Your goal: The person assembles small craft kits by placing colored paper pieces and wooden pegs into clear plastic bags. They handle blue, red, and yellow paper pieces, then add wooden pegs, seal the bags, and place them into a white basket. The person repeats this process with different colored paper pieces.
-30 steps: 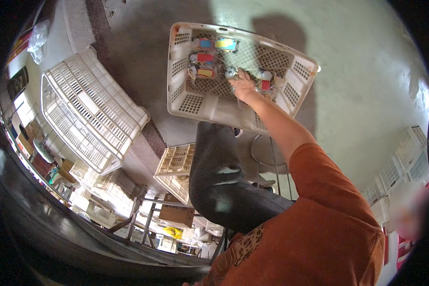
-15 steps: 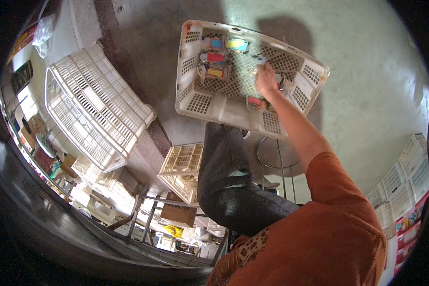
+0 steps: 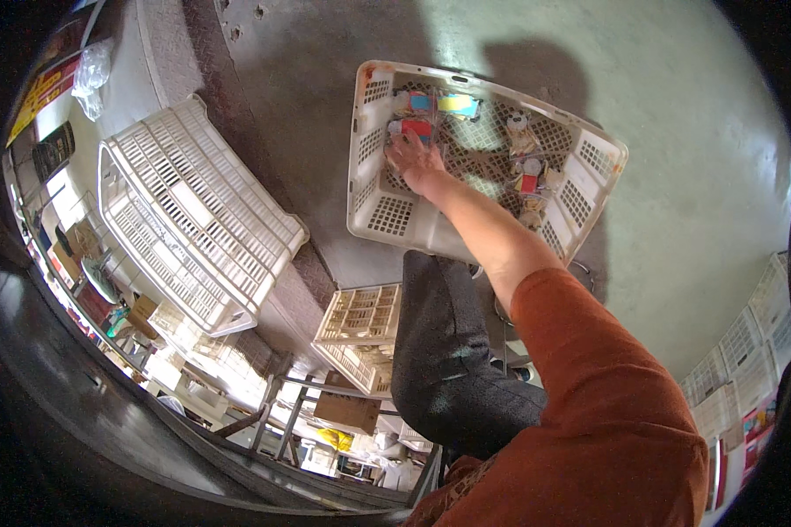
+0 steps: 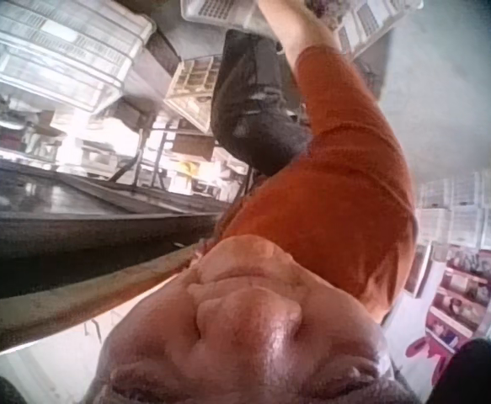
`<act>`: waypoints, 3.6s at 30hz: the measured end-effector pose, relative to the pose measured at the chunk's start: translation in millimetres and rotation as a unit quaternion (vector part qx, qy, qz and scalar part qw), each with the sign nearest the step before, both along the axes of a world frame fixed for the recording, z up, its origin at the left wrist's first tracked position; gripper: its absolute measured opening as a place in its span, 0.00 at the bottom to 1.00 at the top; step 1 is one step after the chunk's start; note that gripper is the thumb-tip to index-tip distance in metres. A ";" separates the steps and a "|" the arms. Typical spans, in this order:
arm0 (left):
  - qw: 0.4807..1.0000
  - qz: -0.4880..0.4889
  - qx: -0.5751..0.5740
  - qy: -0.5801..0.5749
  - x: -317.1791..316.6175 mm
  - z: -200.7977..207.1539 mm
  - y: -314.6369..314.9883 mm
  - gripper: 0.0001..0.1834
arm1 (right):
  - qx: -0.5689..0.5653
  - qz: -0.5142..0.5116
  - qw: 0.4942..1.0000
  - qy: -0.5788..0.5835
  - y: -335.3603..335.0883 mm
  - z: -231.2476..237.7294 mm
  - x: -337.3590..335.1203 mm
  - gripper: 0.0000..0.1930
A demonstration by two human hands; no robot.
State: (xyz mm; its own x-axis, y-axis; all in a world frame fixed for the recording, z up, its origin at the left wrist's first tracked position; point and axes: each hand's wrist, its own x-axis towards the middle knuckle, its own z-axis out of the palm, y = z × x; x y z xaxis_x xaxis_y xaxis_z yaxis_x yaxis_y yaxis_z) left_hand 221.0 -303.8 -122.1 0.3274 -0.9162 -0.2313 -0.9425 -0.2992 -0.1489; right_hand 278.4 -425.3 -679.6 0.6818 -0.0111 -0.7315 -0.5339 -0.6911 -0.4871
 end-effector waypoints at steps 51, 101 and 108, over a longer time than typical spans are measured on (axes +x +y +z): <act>0.991 -0.124 -0.042 -0.029 -18.6 21.6 24.8 0.14 | -0.043 -0.198 0.969 0.140 -4.7 14.4 -239.0 0.23; 0.968 -0.231 -0.095 0.014 -0.4 14.4 25.2 0.11 | 0.014 -0.610 0.743 0.276 -7.9 -142.2 -310.5 0.06; 0.978 -0.194 -0.077 0.015 -7.1 16.3 24.0 0.11 | 0.063 -0.462 0.829 0.310 -31.0 -125.9 -305.6 0.10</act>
State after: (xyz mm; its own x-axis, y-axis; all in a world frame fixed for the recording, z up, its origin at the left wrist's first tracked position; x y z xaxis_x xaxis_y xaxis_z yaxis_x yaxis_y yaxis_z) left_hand 213.8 -279.8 -105.8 -0.0564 -0.9949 -0.0840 -0.9927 0.0648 -0.1016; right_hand -27.2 -456.2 -805.6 -0.0823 -0.2153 -0.9731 -0.9814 0.1877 0.0414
